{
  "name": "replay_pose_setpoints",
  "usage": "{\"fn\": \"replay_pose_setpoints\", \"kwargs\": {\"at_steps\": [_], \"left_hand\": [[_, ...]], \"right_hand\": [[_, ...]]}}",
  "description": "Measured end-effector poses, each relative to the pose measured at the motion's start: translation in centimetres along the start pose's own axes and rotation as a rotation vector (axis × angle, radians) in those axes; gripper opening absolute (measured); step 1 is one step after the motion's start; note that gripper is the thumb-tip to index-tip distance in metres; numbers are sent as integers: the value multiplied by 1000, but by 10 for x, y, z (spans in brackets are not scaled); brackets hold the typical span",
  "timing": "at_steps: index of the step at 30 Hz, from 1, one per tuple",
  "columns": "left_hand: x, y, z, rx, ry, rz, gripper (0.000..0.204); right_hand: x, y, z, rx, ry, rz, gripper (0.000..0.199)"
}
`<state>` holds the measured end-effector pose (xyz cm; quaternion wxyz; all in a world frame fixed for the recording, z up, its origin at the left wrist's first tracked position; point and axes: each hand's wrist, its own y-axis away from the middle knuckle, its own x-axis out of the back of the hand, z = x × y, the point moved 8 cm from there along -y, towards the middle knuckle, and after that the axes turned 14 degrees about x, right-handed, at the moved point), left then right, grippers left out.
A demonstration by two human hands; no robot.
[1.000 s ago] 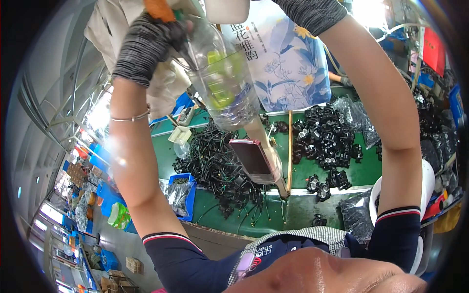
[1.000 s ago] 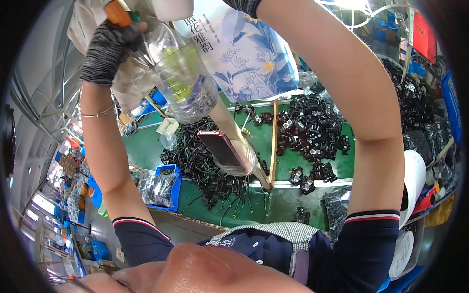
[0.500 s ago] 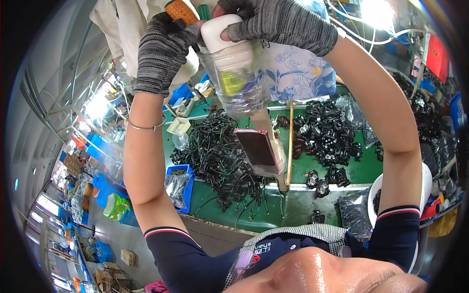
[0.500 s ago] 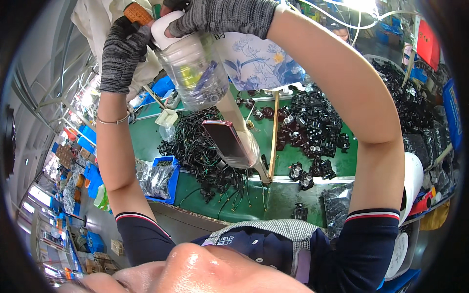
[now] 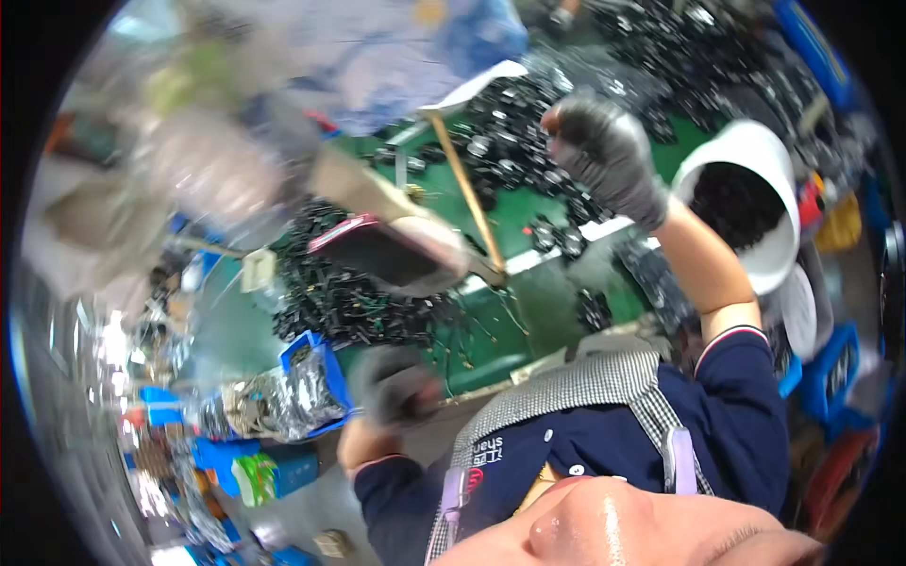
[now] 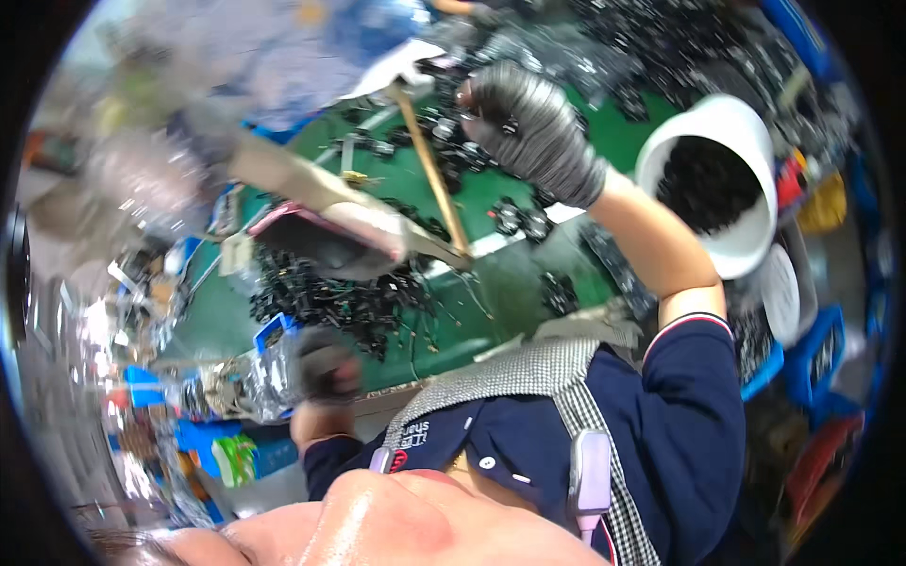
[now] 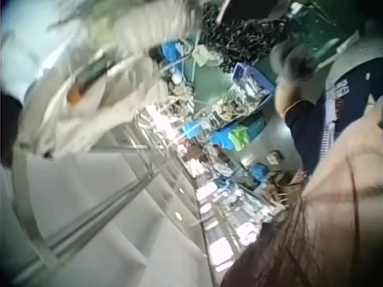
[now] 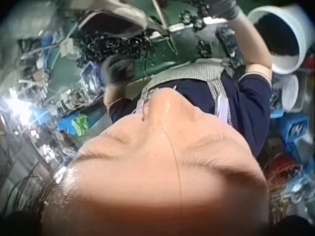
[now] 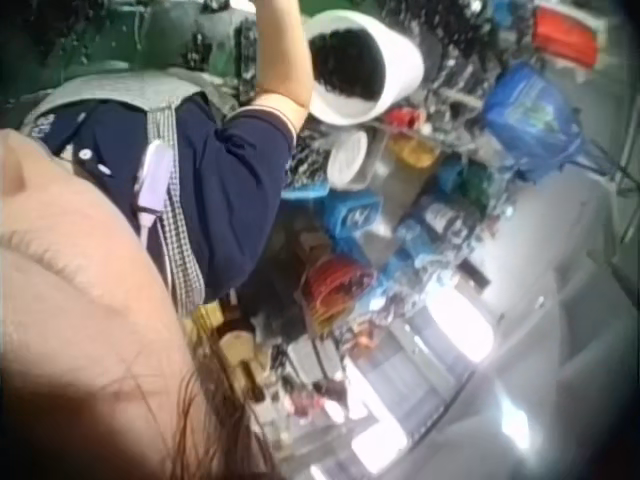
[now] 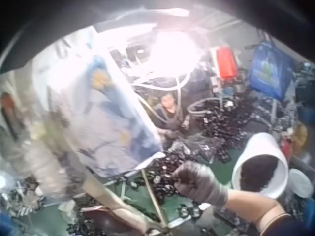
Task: Sorting and packing bundles of black electrical wires into plastic bags on a factory assembly line.
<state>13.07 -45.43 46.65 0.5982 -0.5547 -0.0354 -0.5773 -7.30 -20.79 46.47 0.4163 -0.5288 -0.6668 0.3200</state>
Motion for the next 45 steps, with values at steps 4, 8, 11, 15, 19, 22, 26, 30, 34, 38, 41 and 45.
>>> {"fn": "replay_pose_setpoints", "kwargs": {"at_steps": [4, 8, 11, 15, 19, 22, 26, 30, 34, 38, 41, 45], "left_hand": [[-233, 80, -82, 980, 532, -249, 16], [-389, 188, -189, 1121, 421, -247, 12], [-410, 115, -215, 1098, 49, -260, 13], [-438, 4, -222, 762, -316, -359, 24], [-509, 9, -244, 415, -615, -1039, 35], [-520, 15, -248, 361, -822, -1253, 35], [-512, 55, -254, 280, -991, -1401, 39], [-501, 116, -264, 87, -1051, -1223, 42], [-489, 128, -199, 135, -879, -1523, 21], [-471, 148, -188, 459, -561, -1402, 39], [-453, 203, -224, 1140, 175, -1003, 43], [-445, 192, -159, 1833, 1367, -405, 29]], "right_hand": [[8, 232, 92, -754, 78, -281, 23], [10, 372, 60, -976, 34, -592, 24], [26, 419, 37, -859, 162, -861, 27], [62, 412, 40, -892, 325, -838, 28], [89, 394, 59, -981, 415, -867, 27], [145, 379, 78, -1003, 622, -689, 24], [211, 376, 120, -1143, 923, -557, 26], [207, 376, 168, -1190, 908, -548, 21], [213, 403, 176, -1367, 858, -507, 25], [210, 415, 182, -1360, 838, -513, 26], [206, 413, 190, -1219, 886, -528, 22], [238, 404, 167, -1133, 1059, -463, 23]]}}
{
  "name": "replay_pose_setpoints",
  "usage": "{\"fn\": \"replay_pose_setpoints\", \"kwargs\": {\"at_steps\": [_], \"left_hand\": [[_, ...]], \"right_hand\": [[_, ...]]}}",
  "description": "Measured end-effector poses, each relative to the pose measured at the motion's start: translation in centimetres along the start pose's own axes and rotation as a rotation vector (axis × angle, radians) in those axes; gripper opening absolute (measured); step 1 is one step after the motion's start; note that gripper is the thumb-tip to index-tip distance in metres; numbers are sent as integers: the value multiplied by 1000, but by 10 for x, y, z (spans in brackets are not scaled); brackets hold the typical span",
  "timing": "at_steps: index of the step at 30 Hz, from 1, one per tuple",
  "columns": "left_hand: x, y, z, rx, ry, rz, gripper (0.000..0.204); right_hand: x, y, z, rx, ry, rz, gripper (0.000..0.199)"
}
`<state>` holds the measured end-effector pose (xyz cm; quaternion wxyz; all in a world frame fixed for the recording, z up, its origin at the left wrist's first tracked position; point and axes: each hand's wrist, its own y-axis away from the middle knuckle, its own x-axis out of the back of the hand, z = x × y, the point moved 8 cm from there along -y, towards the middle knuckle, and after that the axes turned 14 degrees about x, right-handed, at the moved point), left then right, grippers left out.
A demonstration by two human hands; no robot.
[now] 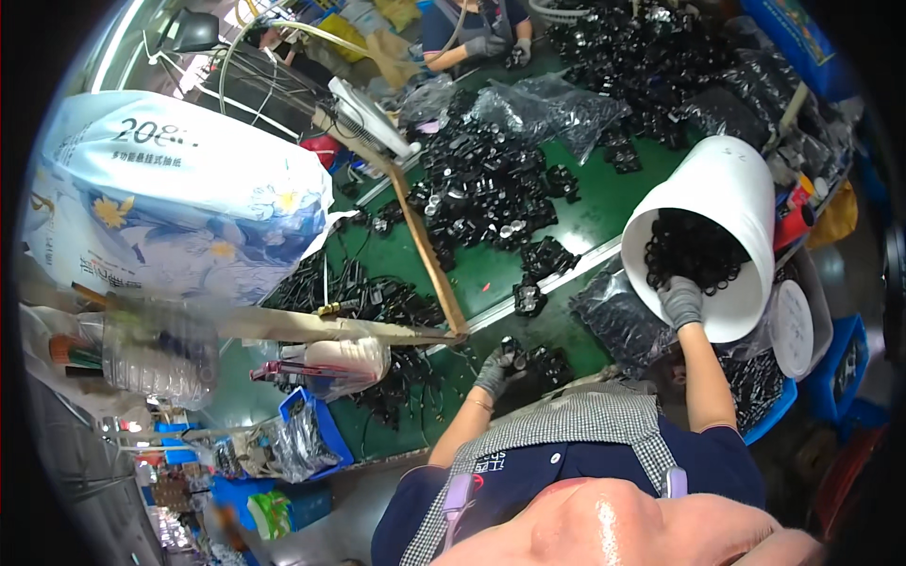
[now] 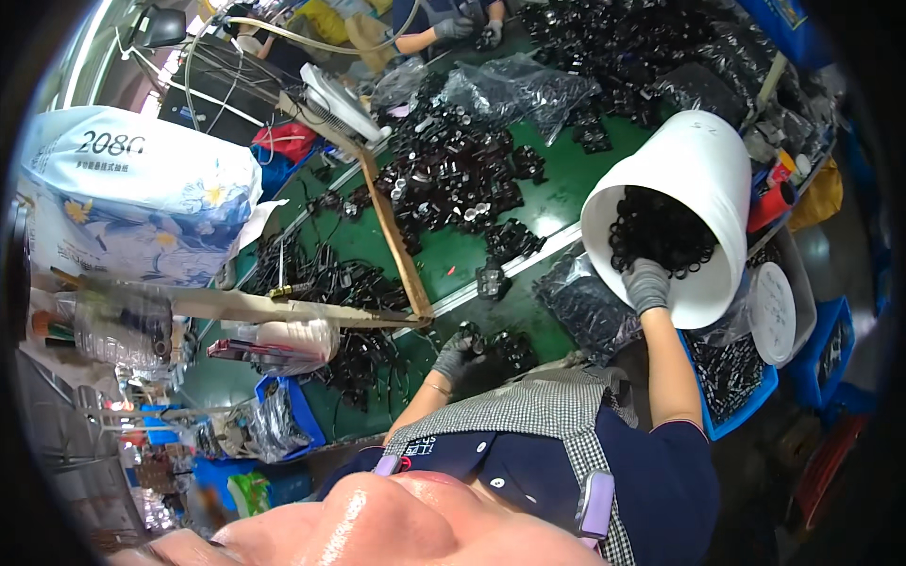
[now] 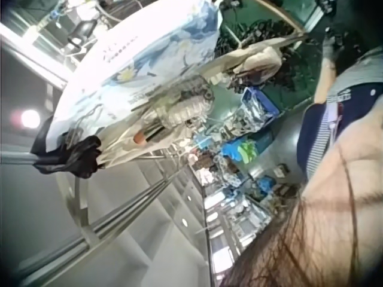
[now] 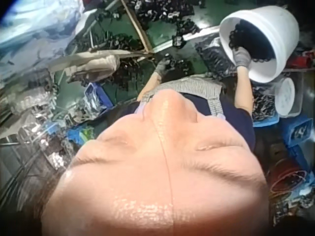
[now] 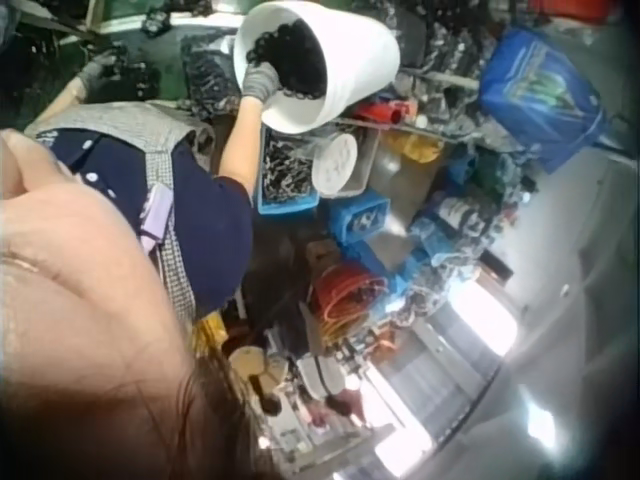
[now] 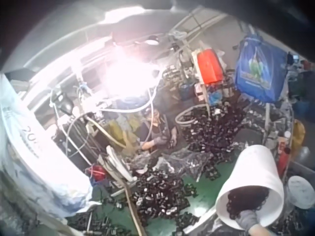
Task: Sorting and packing bundles of black electrical wires into plastic bags on a factory assembly line.
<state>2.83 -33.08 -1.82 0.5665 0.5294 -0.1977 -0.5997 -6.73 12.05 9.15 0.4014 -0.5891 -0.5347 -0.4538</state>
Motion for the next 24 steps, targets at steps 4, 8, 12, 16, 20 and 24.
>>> {"fn": "replay_pose_setpoints", "kwargs": {"at_steps": [4, 8, 12, 16, 20, 24], "left_hand": [[-47, 33, -9, -31, 272, -339, 32], [-128, 64, 8, 68, 390, -455, 29], [-128, 44, 2, 69, 399, -287, 22], [-145, 31, 10, 44, 419, -109, 17], [-166, 24, 19, -85, 565, -260, 15], [-174, 28, 25, -12, 682, -153, 20]], "right_hand": [[4, -2, -6, 25, 75, -19, 24], [15, 2, 10, -53, 95, 97, 25], [41, 7, 5, -102, 49, 224, 25], [70, 17, -66, 298, -172, 384, 17], [100, 64, -206, 901, -426, 192, 17], [71, 64, -246, 1044, -139, 184, 10]]}}
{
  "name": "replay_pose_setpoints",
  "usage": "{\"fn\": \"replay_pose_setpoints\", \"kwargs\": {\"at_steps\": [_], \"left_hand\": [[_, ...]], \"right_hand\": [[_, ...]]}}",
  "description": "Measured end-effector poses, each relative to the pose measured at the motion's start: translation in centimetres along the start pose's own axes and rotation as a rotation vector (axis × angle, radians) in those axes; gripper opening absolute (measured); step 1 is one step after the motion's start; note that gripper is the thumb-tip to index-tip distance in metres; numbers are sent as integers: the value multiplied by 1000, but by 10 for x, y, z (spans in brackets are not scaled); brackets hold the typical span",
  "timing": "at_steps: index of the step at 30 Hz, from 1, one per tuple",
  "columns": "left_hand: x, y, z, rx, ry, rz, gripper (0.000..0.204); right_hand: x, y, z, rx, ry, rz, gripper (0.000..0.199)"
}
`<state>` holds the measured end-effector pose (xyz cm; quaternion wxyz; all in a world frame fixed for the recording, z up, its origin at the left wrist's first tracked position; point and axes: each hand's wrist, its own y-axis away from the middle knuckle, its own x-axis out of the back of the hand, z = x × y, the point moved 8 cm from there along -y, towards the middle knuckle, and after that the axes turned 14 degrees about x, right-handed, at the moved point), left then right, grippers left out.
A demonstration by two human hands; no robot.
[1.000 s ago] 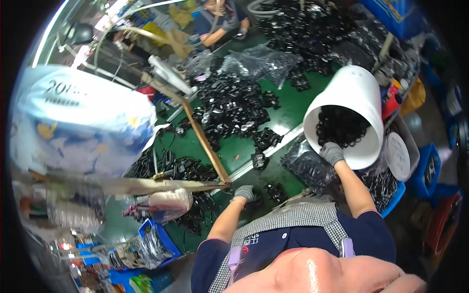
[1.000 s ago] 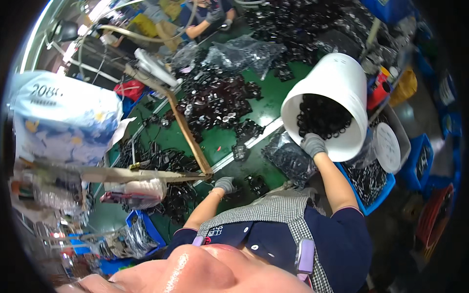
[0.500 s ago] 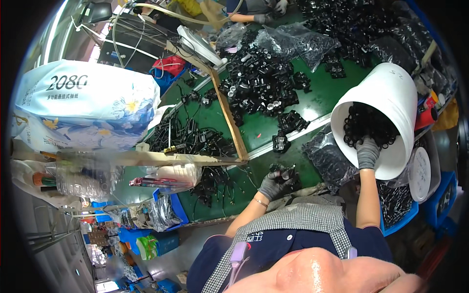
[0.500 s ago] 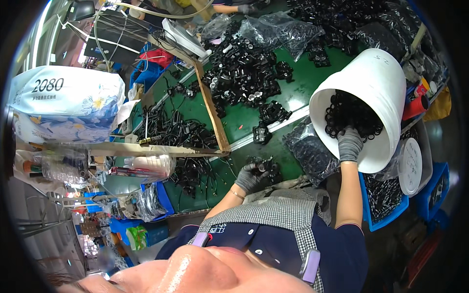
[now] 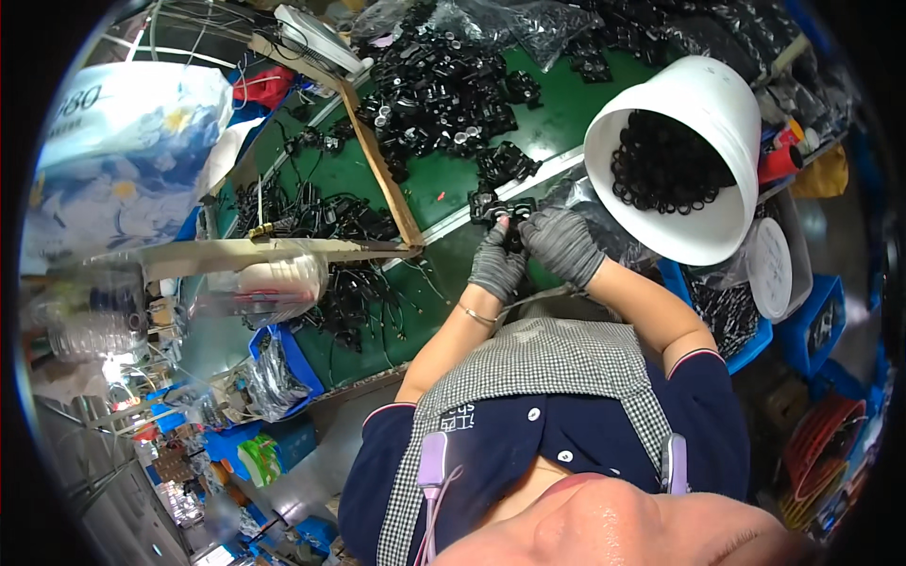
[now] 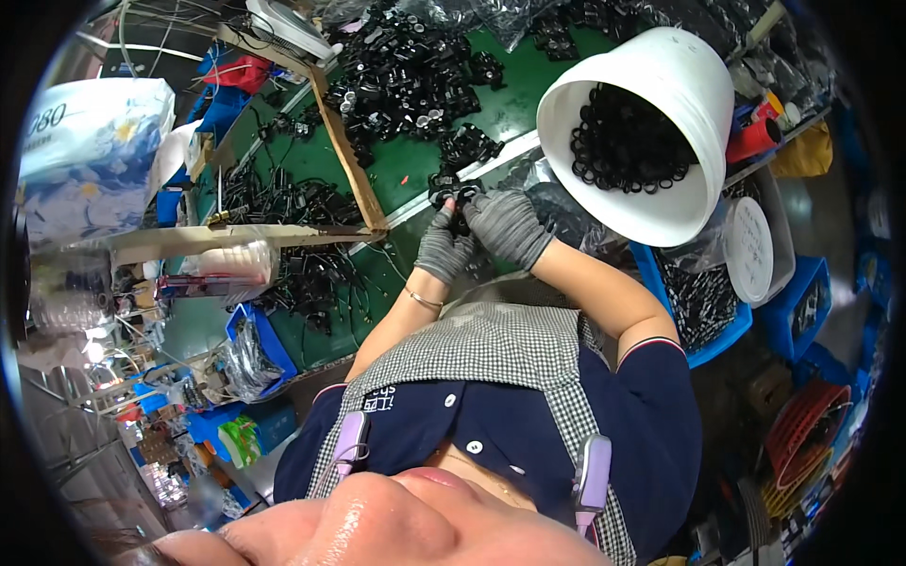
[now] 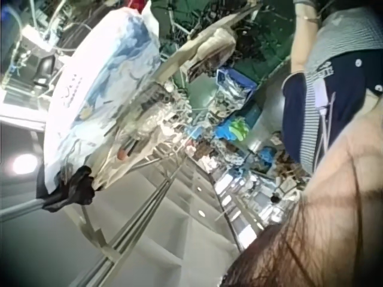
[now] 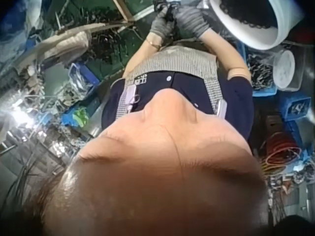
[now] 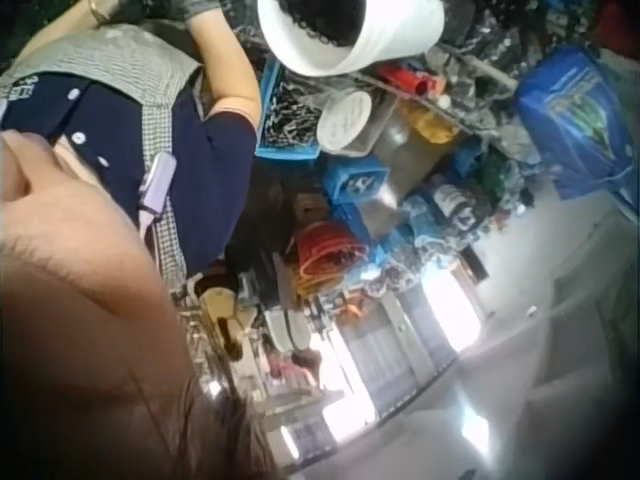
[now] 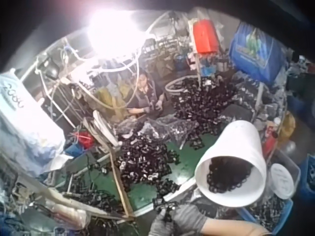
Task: Sorting and packing bundles of black electrical wires into plastic bags on a factory assembly line.
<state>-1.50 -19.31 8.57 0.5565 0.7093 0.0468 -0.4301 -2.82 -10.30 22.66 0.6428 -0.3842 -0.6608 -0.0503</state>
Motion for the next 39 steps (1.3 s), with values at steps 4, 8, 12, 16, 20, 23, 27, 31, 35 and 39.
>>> {"fn": "replay_pose_setpoints", "kwargs": {"at_steps": [4, 8, 12, 16, 20, 23, 27, 31, 35, 39], "left_hand": [[3, 15, 16, -108, 57, 4, 21], [16, 17, 28, -116, 133, -106, 15], [28, 4, 37, -34, 259, -187, 16], [14, 27, 46, -186, 126, -113, 8], [14, 41, 58, -259, 216, -175, 14], [14, 50, 60, -269, 188, -180, 15], [12, 38, 57, -230, 171, -160, 23], [-2, 43, 51, -309, 77, -169, 25], [-7, 50, 44, -295, 52, -277, 31], [21, 14, 40, -141, 49, -258, 45]], "right_hand": [[-2, -14, -1, 2, -43, -50, 12], [4, -32, -18, -18, -94, 0, 15], [-20, -50, -20, -48, -95, -55, 15], [-8, -59, -20, -21, -101, 45, 13], [-11, -57, -19, -134, -387, 159, 19], [-25, -41, -7, -321, -685, 163, 19], [-15, -47, -30, -147, -655, 106, 16], [-28, -62, -33, -165, -490, 64, 19], [-35, -70, -33, -157, -261, -159, 21], [-40, -73, -45, -92, -126, -355, 22]]}}
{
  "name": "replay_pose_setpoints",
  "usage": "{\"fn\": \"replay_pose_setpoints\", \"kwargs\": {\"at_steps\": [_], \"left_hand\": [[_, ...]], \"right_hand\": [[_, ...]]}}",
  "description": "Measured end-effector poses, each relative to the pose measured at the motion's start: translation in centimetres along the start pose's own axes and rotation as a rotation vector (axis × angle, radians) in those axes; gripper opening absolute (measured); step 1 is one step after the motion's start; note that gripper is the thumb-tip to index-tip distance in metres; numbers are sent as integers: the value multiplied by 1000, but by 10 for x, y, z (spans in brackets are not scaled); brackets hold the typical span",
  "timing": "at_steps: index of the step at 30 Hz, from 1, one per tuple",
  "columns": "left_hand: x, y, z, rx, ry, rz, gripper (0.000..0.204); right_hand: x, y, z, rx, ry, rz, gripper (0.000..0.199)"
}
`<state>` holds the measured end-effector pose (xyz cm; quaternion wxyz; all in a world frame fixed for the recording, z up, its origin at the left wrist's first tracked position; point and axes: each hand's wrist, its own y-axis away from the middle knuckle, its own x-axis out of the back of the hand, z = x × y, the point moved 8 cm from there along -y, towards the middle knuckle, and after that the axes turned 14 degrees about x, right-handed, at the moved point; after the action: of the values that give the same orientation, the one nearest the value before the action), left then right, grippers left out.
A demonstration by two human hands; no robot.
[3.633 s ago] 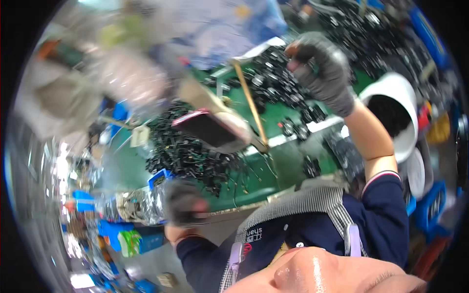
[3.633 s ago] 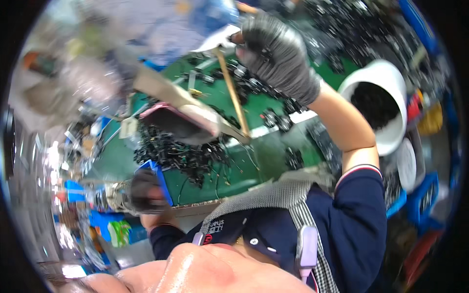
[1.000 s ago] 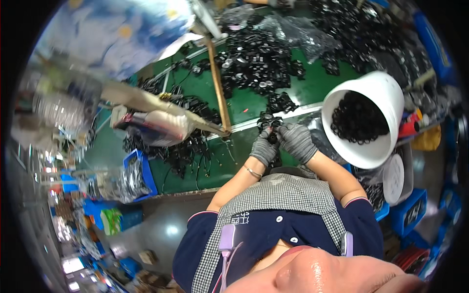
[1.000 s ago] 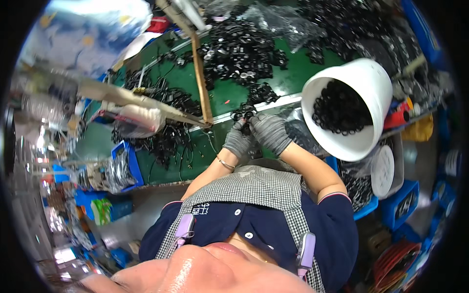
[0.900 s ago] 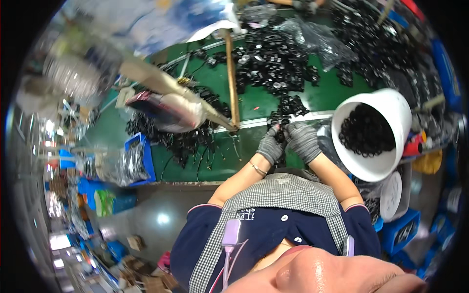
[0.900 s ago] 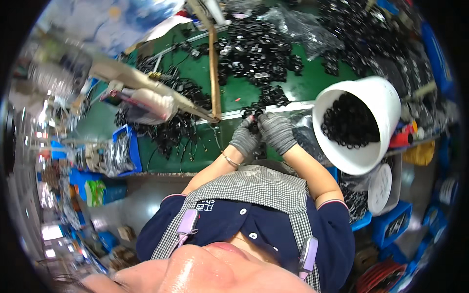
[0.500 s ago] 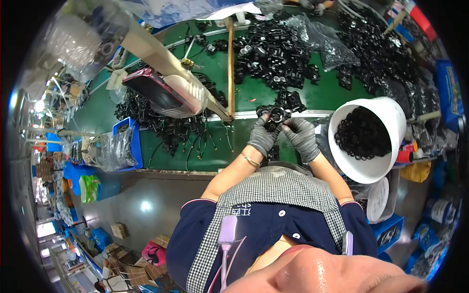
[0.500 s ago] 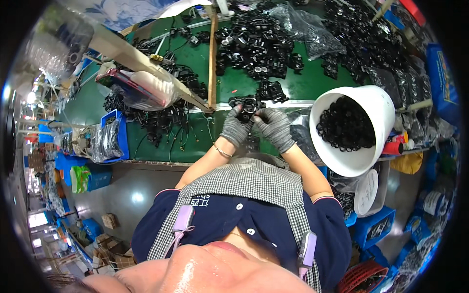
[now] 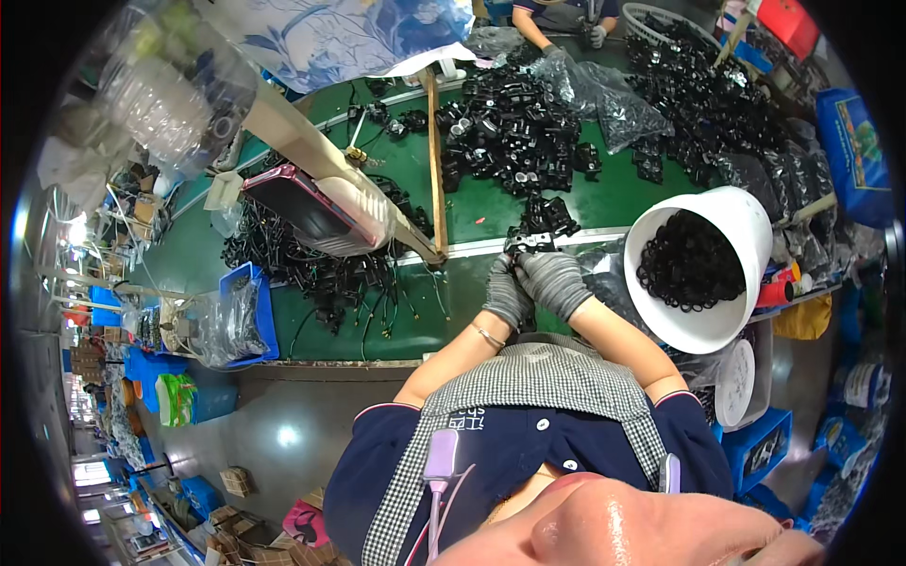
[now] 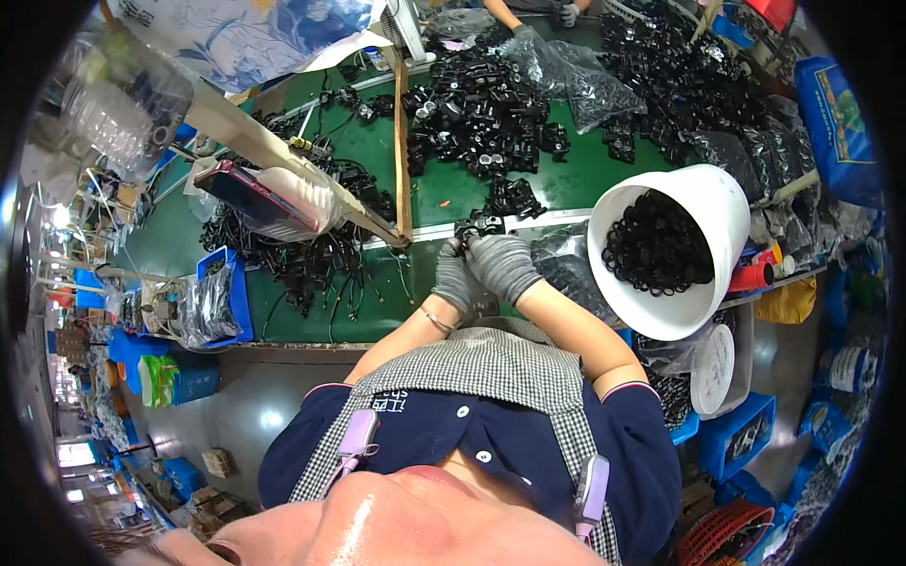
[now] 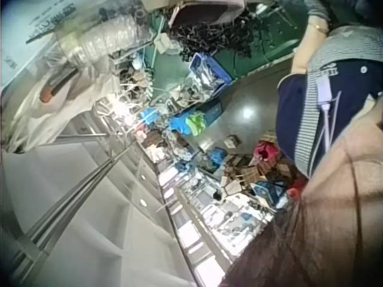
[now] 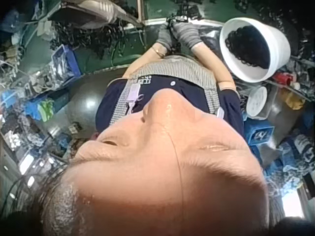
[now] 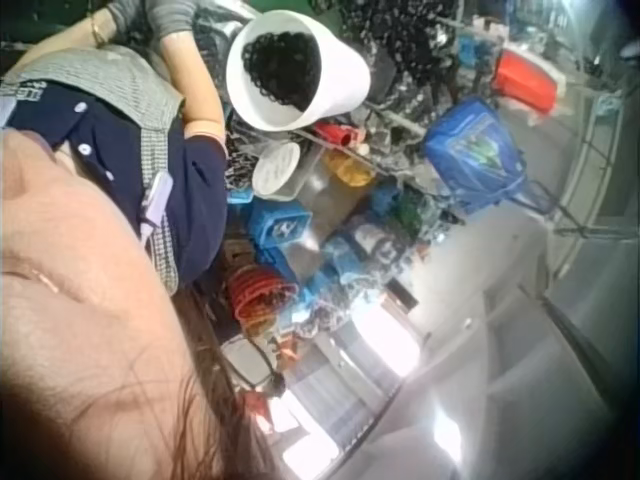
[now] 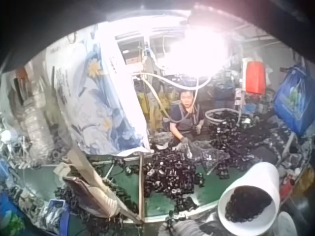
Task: Sorting and packing bundles of black electrical wires into plastic bags on a factory assembly line.
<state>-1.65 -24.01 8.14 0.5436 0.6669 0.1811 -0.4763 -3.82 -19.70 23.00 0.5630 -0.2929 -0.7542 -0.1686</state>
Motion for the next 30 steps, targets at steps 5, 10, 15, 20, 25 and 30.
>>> {"fn": "replay_pose_setpoints", "kwargs": {"at_steps": [5, 10, 15, 20, 25, 30], "left_hand": [[-17, 18, -1, -20, -4, -60, 57], [-16, 26, -8, 8, -89, 211, 42], [-47, 52, -7, -4, -144, 187, 48], [-21, 25, -6, 113, -30, 48, 36], [-8, 11, 25, -129, -6, 23, 18], [-19, 22, 22, -229, -198, 63, 17]], "right_hand": [[-12, -1, -5, 43, 49, -93, 22], [-3, 2, -14, 42, 47, -102, 23], [-2, 0, -17, 39, 119, -164, 24], [-9, 12, -19, 197, 150, 39, 27], [16, 17, 2, 37, 135, 130, 26], [0, 16, 12, -24, 112, -24, 18]]}}
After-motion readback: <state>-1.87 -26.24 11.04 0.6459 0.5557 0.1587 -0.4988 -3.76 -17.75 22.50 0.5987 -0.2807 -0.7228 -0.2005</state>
